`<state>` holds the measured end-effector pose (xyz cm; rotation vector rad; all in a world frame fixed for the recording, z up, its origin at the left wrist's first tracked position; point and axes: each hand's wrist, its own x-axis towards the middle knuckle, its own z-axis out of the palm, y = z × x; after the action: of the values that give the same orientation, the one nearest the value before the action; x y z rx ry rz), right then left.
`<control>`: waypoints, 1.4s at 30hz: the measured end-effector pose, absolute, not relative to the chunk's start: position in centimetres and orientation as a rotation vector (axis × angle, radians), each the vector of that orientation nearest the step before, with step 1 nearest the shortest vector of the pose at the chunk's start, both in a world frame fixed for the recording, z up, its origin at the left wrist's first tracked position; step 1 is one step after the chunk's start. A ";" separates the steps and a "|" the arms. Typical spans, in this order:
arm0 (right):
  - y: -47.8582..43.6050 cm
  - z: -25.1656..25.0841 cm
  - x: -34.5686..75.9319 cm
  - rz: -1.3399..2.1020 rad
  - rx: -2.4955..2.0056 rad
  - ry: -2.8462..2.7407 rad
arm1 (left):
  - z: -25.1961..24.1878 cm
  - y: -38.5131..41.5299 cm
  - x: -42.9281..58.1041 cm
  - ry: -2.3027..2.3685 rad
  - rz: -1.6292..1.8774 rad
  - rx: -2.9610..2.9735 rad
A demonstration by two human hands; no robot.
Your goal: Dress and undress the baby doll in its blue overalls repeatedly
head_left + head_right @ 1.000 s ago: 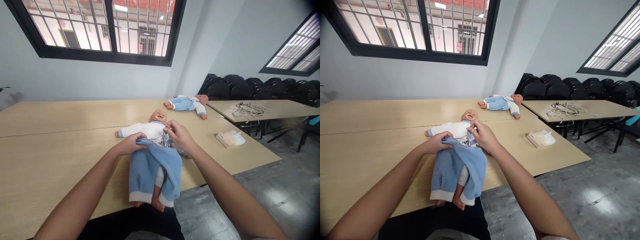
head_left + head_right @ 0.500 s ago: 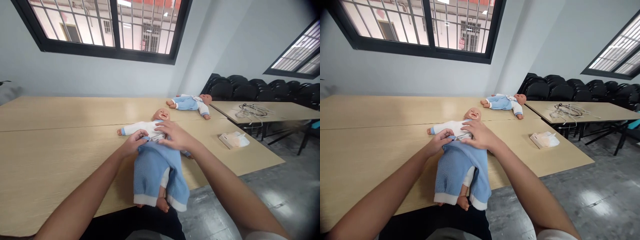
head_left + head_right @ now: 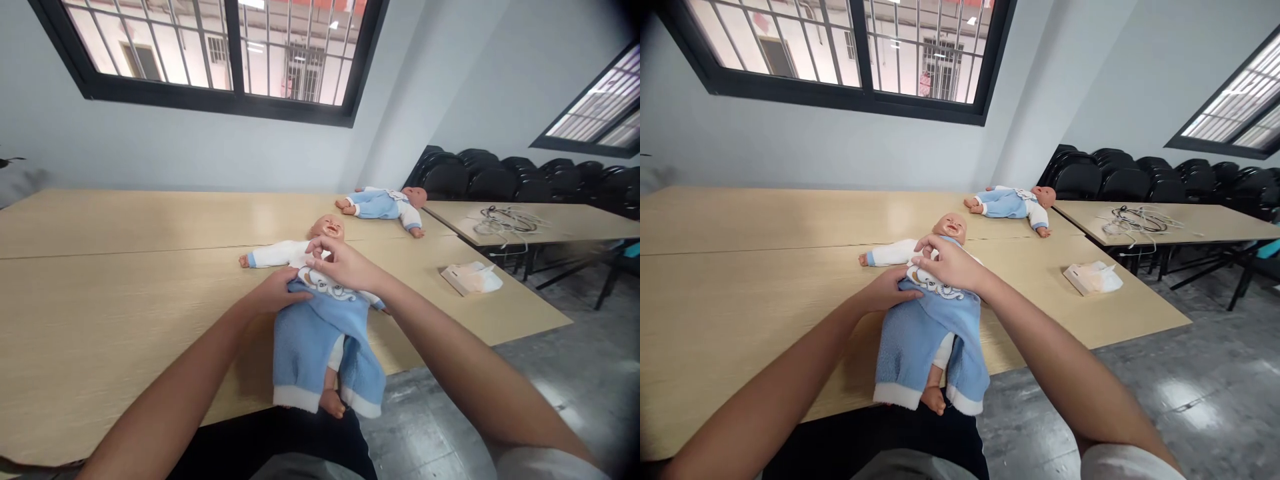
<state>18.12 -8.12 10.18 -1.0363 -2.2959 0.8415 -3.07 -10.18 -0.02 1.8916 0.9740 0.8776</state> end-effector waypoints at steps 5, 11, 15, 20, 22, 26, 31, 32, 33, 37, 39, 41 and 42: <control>-10.0 11.2 18.2 0.862 -1.167 -2.638 | 0.1 -10.4 -2.4 0.999 1.143 1.798; -10.1 11.3 18.9 0.928 -1.082 -2.494 | 0.4 -10.4 -3.0 0.884 0.998 1.845; -10.6 10.1 19.5 1.203 -1.059 -2.295 | 0.1 -10.1 -3.6 0.997 0.857 1.990; -12.4 8.2 20.1 1.299 -1.135 -2.170 | -0.6 -9.9 -3.2 0.916 1.007 1.860; -12.7 7.8 20.3 1.281 -1.131 -2.257 | -0.5 -10.1 -3.0 0.890 1.045 1.787; -12.0 7.0 20.5 1.024 -1.167 -2.387 | 0.4 -11.0 -2.8 0.811 0.975 1.752; -11.6 6.1 20.5 0.856 -1.221 -2.056 | 1.2 -12.1 -2.4 0.816 0.803 1.923; -11.7 6.1 20.6 0.911 -1.206 -2.020 | 1.3 -12.1 -2.4 0.879 0.790 1.941; -11.9 6.0 20.9 0.990 -1.182 -2.006 | 1.4 -12.1 -2.5 0.928 0.767 1.955; -12.9 6.2 22.4 1.216 -1.064 -2.236 | 1.5 -11.4 -3.3 0.834 0.656 1.999; -13.4 6.2 22.7 1.165 -1.028 -2.415 | 1.4 -11.1 -3.5 0.789 0.714 1.948; -13.7 6.1 22.6 1.061 -1.037 -2.496 | 1.2 -11.2 -3.3 0.780 0.807 1.865; -13.8 6.1 22.4 1.008 -1.059 -2.503 | 1.1 -11.3 -3.0 0.772 0.844 1.826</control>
<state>22.38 -13.80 6.05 -1.0594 -2.5032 1.0083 -3.04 -11.27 1.09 1.8262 0.7720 0.8444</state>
